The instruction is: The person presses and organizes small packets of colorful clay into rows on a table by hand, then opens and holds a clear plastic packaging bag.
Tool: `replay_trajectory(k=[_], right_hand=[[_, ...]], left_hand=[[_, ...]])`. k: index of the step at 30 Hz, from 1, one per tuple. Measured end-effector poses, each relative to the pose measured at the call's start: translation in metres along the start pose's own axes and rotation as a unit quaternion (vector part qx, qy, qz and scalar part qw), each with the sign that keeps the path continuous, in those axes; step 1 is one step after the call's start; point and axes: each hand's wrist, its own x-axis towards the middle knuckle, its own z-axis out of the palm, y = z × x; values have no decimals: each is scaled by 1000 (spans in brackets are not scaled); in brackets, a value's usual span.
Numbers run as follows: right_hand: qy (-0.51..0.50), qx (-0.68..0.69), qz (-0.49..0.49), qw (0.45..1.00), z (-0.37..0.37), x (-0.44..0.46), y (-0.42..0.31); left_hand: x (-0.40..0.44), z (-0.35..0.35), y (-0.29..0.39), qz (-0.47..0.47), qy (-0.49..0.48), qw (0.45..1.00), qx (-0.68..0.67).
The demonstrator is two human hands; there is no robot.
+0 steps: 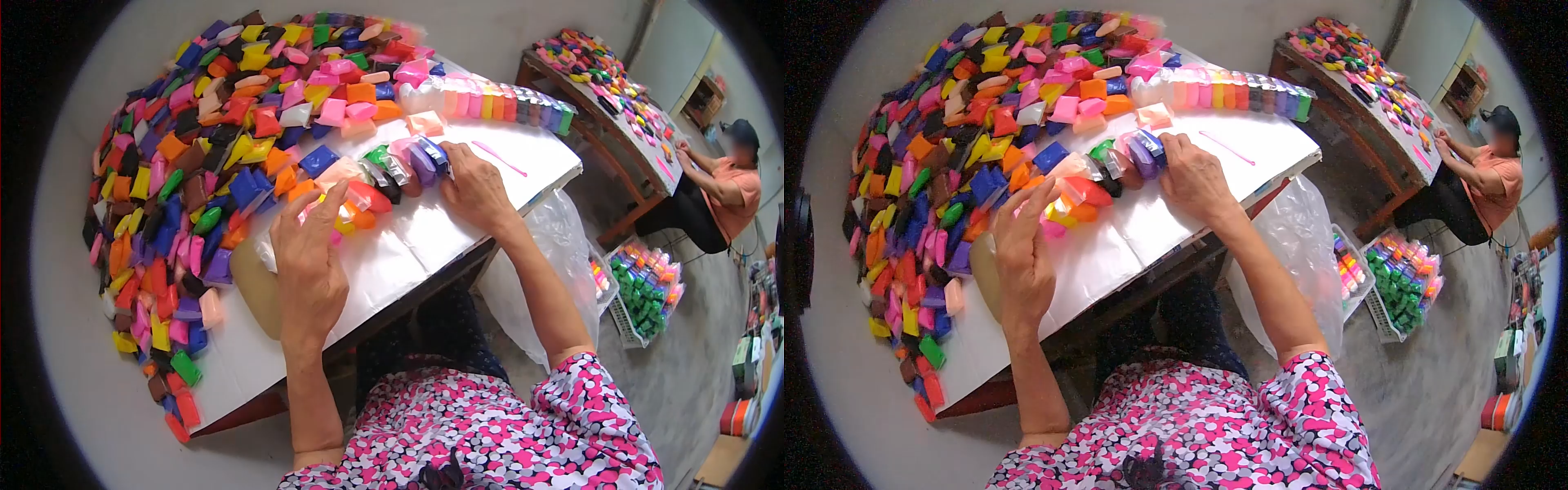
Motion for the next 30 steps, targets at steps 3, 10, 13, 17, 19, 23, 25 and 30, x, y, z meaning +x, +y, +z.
replay_trajectory(k=[3, 10, 13, 17, 19, 23, 25, 30], right_hand=[[0, 0, 1, 1000, 2, 0, 1], [12, 7, 2, 1000, 3, -1, 2], [6, 3, 9, 1000, 5, -1, 3], [-19, 11, 33, 999, 2, 0, 1], [-19, 14, 35, 999, 0, -1, -1], [12, 9, 7, 1000, 1, -2, -1], [14, 6, 8, 1000, 1, -1, -2], [18, 17, 7, 1000, 4, -1, 0]], left_hand=[[4, 4, 3, -8, -14, 1000, 22], [16, 13, 11, 30, -11, 999, -14], [23, 23, 9, 24, -15, 999, -21], [23, 29, 5, 4, -8, 1000, -25], [24, 30, 9, 15, -4, 999, -50], [29, 36, 18, 45, -21, 997, -63], [28, 42, 13, 36, -16, 998, -53], [34, 42, 24, 48, -19, 997, -61]])
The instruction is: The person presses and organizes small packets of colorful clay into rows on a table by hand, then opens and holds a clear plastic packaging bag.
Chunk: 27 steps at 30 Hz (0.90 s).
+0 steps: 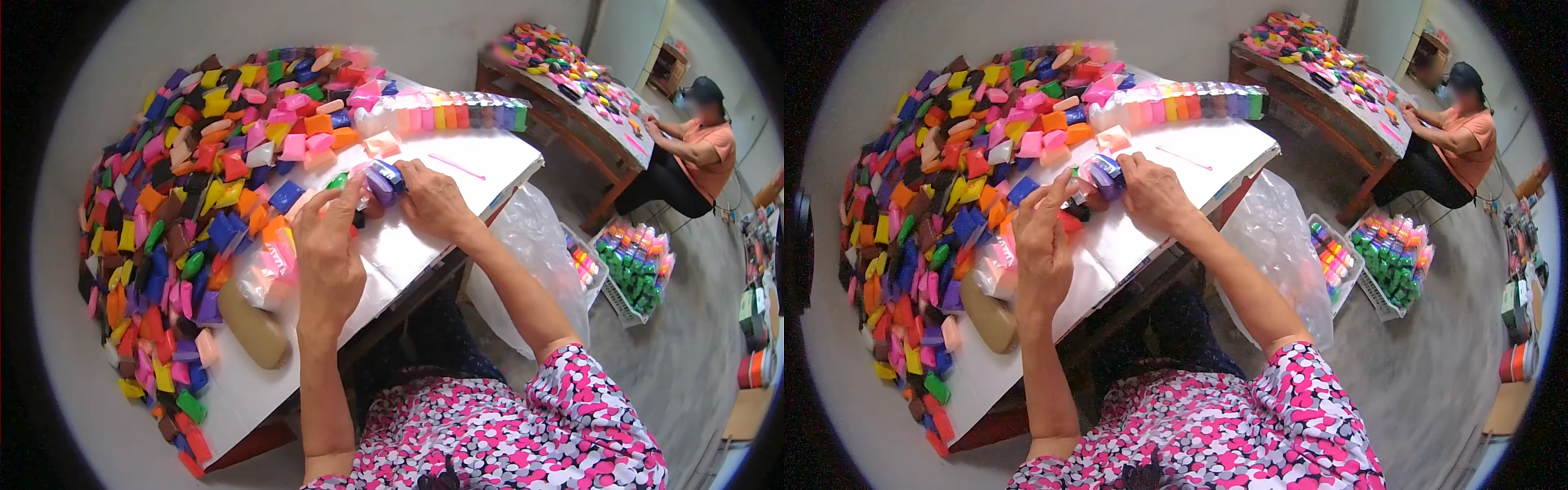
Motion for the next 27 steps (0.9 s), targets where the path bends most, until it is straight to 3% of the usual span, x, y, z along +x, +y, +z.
replay_trajectory(k=[5, 11, 14, 19, 21, 25, 27], right_hand=[[-3, 6, 2, 1000, 0, 0, 0], [-7, 8, 14, 1000, 1, -1, 1], [-5, 2, 7, 1000, -1, -1, -2], [2, 87, 8, 996, 24, -4, 13], [-20, 89, 50, 995, 18, -4, 8], [13, 39, 17, 999, 7, -6, 2], [-18, 22, 49, 998, 2, -4, -1]], left_hand=[[14, 14, 4, 33, -33, 999, 24], [23, 19, 13, 53, -8, 998, -40], [29, 31, 9, 62, -41, 996, 42], [22, 23, 26, 69, -59, 996, -12], [11, 20, 30, 69, -67, 995, -23], [-9, 27, 23, 79, -64, 995, -21], [-18, 35, 18, 88, -55, 994, -17]])
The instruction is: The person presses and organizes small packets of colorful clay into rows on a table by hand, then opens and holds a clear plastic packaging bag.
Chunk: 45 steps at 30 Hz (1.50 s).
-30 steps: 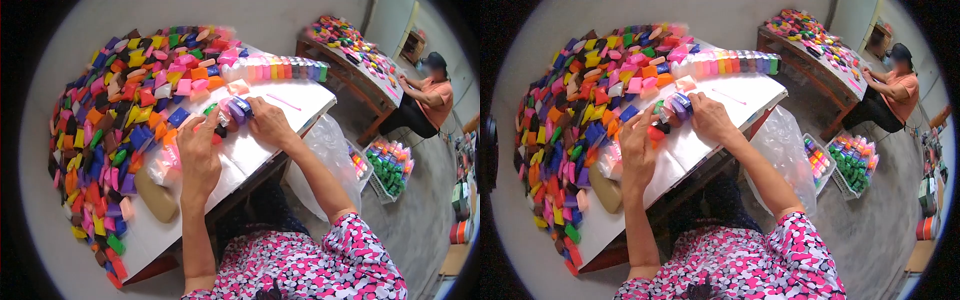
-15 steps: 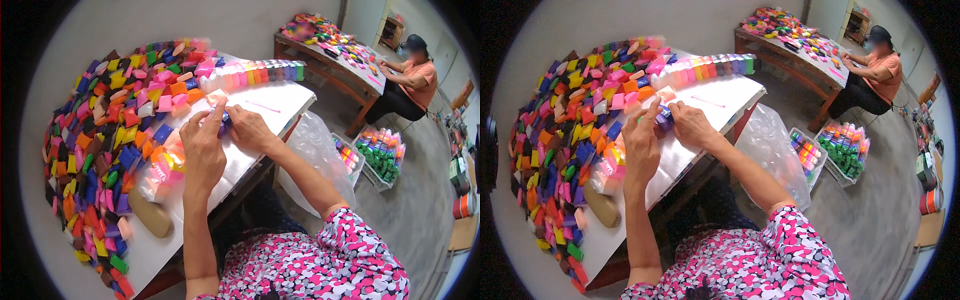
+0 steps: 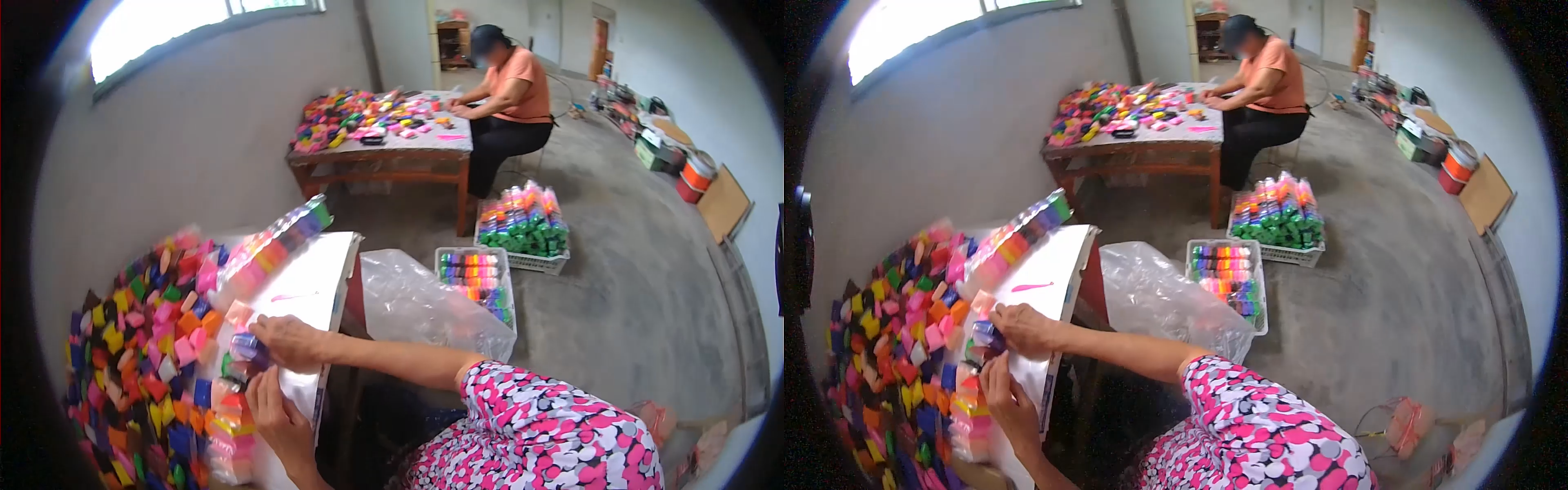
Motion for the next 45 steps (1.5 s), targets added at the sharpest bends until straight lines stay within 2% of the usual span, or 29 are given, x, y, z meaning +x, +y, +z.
replay_trajectory(k=[3, 8, 15, 19, 22, 28, 32, 39, 42, 45], right_hand=[[-3, -10, -7, 1000, -3, -1, 0], [-25, 3, 9, 1000, -1, 1, 2], [28, 7, -10, 1000, 1, 0, 3], [29, -2, -9, 1000, 6, 2, 6], [11, -22, -21, 999, 4, 1, 9], [-3, -28, -80, 996, 41, 3, 43], [-1, -43, -74, 996, 37, -5, 40], [11, -45, -70, 996, 39, -6, 39], [29, -54, -69, 996, 33, -7, 34], [48, -61, -62, 995, 25, -1, 27]], left_hand=[[-6, 12, -4, 26, 6, 1000, 10], [-8, 16, -2, 14, -8, 1000, -4], [-9, 19, -2, -11, -14, 1000, -13], [-5, 18, -2, 16, -7, 1000, -11], [8, 17, 19, 7, -11, 998, -63], [70, 16, 107, 158, -38, 969, -184], [103, 47, 126, 194, -79, 959, -193], [90, 67, 100, 207, -74, 960, -172], [73, 41, 62, 172, -76, 978, -93], [53, 16, 29, 93, -61, 990, -82]])
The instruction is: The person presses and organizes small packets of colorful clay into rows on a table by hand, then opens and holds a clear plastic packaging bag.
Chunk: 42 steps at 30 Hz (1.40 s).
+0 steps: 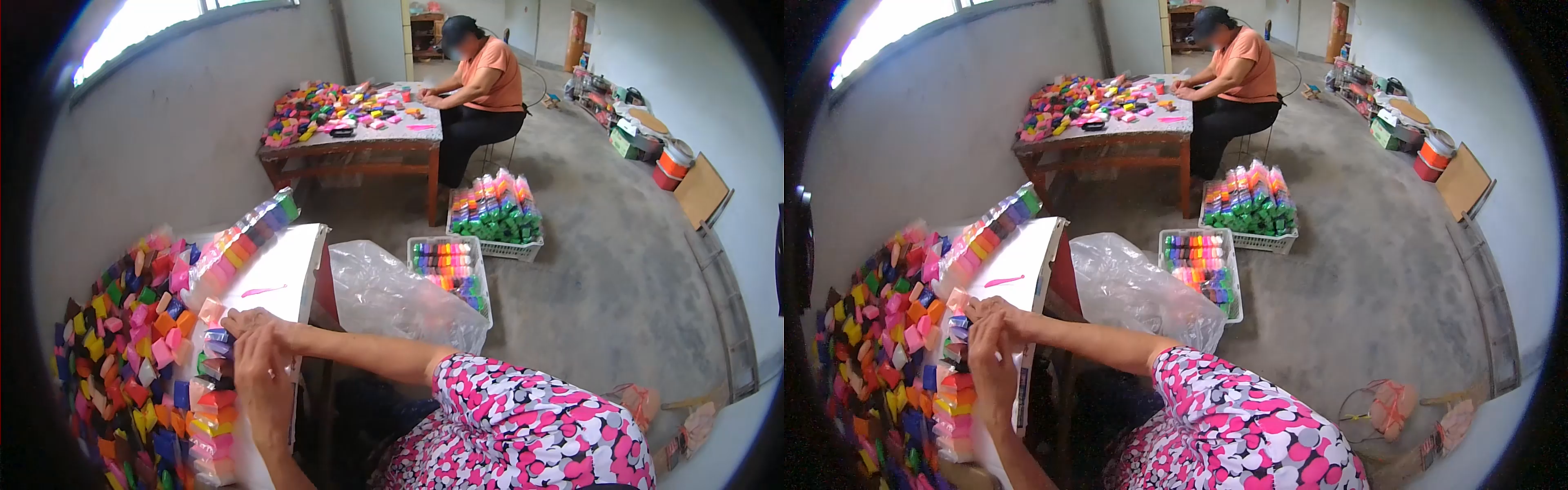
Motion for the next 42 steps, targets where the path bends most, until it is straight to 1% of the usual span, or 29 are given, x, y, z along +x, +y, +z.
replay_trajectory(k=[1, 2, 5, 6, 9, 10, 14, 17, 18, 21, 22, 25, 27, 28, 31, 34, 37, 42], right_hand=[[-8, 10, 11, 1000, -11, 3, -6], [-72, 98, 58, 991, -33, 6, -18], [-85, 78, 69, 991, -28, 8, -17], [-81, 101, 64, 989, -26, 8, -16], [-66, 113, 74, 989, -23, 8, -15], [-88, 100, 75, 988, -24, 9, -15], [-65, 102, 49, 991, -21, 7, -10], [-53, 94, 53, 993, -26, 8, -14], [-44, 90, 51, 994, -27, 7, -15], [-37, 78, 35, 996, -22, 8, -13], [-37, 74, 32, 996, -19, 8, -11], [-43, 40, 33, 998, -15, 7, -10], [-20, 41, 27, 999, -17, 8, -10], [-22, 30, 33, 999, -14, 10, -9], [-17, 39, 39, 998, -16, 7, -10], [-3, 51, 29, 998, -13, 7, -9], [-28, 49, 46, 997, -10, 10, -9], [-30, 41, 42, 998, -12, 8, -10]], left_hand=[[-7, -13, -1, -27, 0, 1000, -9], [-13, -20, -4, -53, 1, 998, -18], [-21, -29, -18, -74, 37, 997, -1], [-20, -29, -21, -79, 43, 996, 11], [-16, -26, -18, -83, 14, 996, 29], [-15, -26, -17, -84, -17, 996, 26], [-22, -21, -6, -49, -44, 994, 83], [-35, -9, -4, -86, -7, 995, 51], [-40, -4, -10, -83, -2, 995, 56], [-51, 11, -19, -136, 31, 990, -3], [-53, 12, -21, -139, 37, 989, -23], [-58, 14, -28, -153, 29, 984, -83], [-59, 15, -31, -157, 22, 982, -103], [-59, 17, -30, -165, 28, 974, -153], [-58, 15, -29, -146, 18, 986, -75], [-56, 14, -26, -149, 16, 987, -64], [-57, 14, -29, -142, 6, 989, -36], [-59, 15, -27, -150, 5, 988, -23]])
